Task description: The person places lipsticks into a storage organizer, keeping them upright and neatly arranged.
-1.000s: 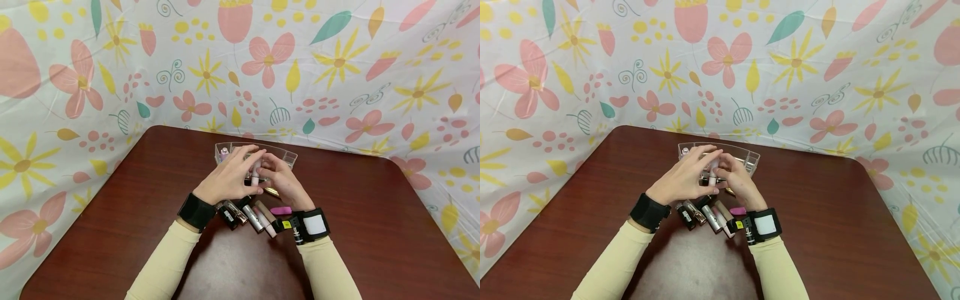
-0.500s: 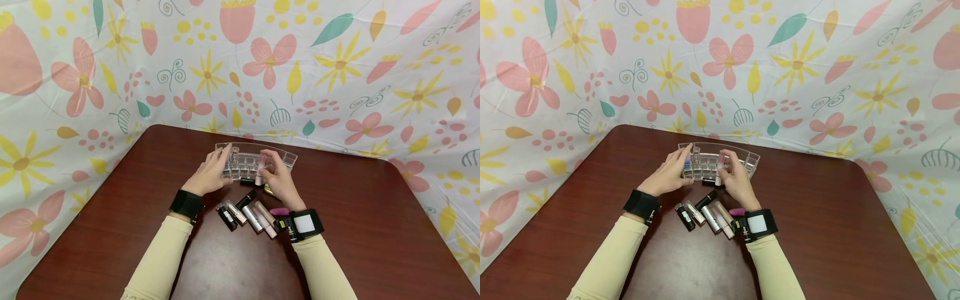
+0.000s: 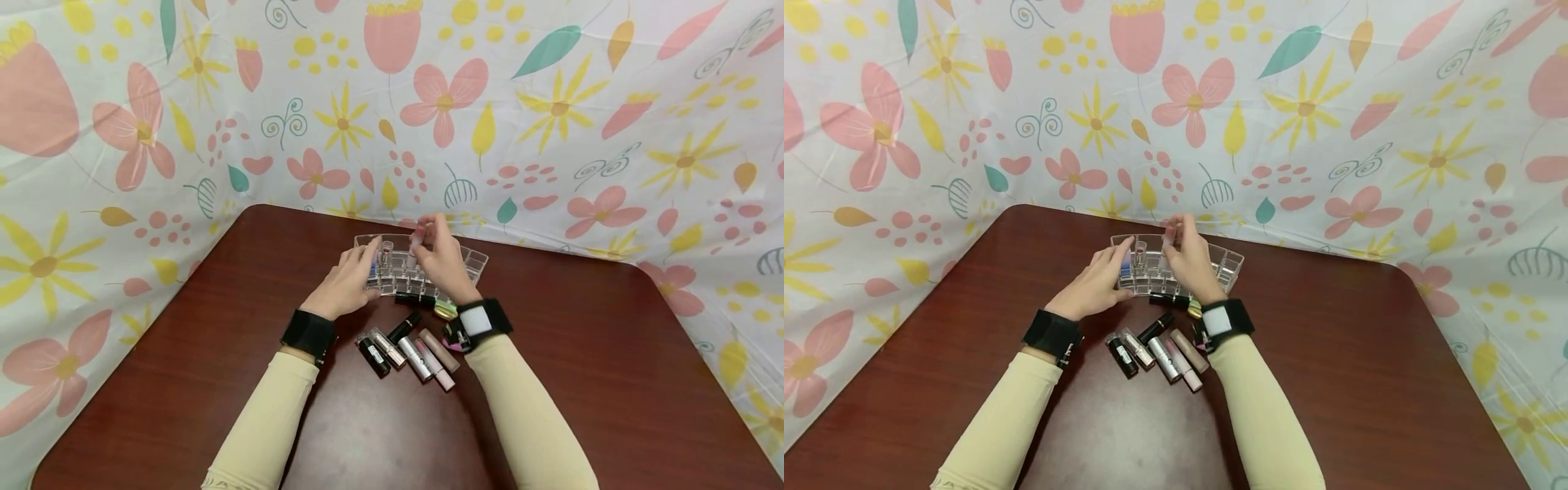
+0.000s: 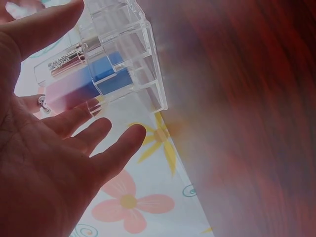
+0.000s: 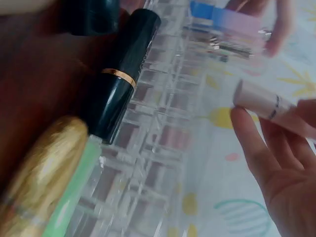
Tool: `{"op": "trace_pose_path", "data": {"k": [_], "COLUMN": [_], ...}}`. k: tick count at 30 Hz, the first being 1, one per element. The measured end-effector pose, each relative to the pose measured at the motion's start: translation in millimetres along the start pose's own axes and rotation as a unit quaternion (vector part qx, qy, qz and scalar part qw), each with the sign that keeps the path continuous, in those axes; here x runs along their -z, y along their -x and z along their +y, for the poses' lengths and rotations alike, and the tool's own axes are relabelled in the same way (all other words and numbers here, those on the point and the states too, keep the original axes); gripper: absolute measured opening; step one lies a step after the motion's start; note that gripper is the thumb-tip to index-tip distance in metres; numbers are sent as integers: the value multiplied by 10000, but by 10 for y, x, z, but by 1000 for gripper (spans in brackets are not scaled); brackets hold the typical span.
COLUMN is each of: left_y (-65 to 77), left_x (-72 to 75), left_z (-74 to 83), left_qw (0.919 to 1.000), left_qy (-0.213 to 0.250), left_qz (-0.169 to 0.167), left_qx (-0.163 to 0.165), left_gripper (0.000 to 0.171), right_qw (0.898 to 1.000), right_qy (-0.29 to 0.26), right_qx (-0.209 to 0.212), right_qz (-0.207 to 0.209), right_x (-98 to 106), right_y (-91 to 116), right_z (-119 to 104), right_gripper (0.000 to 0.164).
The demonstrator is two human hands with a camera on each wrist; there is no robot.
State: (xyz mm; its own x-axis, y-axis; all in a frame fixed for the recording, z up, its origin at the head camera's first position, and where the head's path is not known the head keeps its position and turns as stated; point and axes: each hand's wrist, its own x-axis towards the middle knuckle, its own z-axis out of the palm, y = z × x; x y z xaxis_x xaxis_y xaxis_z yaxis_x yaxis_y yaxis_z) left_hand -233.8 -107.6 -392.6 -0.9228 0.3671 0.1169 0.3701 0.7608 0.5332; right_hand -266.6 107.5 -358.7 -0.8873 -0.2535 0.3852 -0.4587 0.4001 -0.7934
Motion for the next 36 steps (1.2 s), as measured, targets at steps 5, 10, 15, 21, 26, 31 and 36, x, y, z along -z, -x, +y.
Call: {"op": "trace_pose_path", "data": {"k": [5,10,15,21,26,31,36], "left_y": [-19,-19,-9,-15,2,-3,4], "left_x": [-4,17,42,-10,-31,-23,-16], "left_z": [22,16,7,1,10,26,46], "left_qw": [9999,9999,9999,9998,9996,9997,9994], "left_qy": [9,-25,-80,43,89,85,167], "left_qz": [-95,-34,-17,-114,-181,-86,-185], "left_qx": [133,95,132,134,209,214,223], "left_gripper": [102,102,102,102,102,103,107], "right_qw": [9995,9965,9961,9964,9937,9897,9855], "right_qy": [239,824,873,766,1014,1310,1500], "right_qx": [-179,-128,-126,-355,-478,-575,-724], "right_qz": [119,10,-65,26,-36,-99,-320], "right_x": [-128,-254,-322,-333,-337,-334,-293], "right_y": [-215,-280,-262,-158,-114,-138,-133], "right_z": [54,130,184,296,310,289,284], "right_gripper": [32,28,26,26,25,27,31]}}
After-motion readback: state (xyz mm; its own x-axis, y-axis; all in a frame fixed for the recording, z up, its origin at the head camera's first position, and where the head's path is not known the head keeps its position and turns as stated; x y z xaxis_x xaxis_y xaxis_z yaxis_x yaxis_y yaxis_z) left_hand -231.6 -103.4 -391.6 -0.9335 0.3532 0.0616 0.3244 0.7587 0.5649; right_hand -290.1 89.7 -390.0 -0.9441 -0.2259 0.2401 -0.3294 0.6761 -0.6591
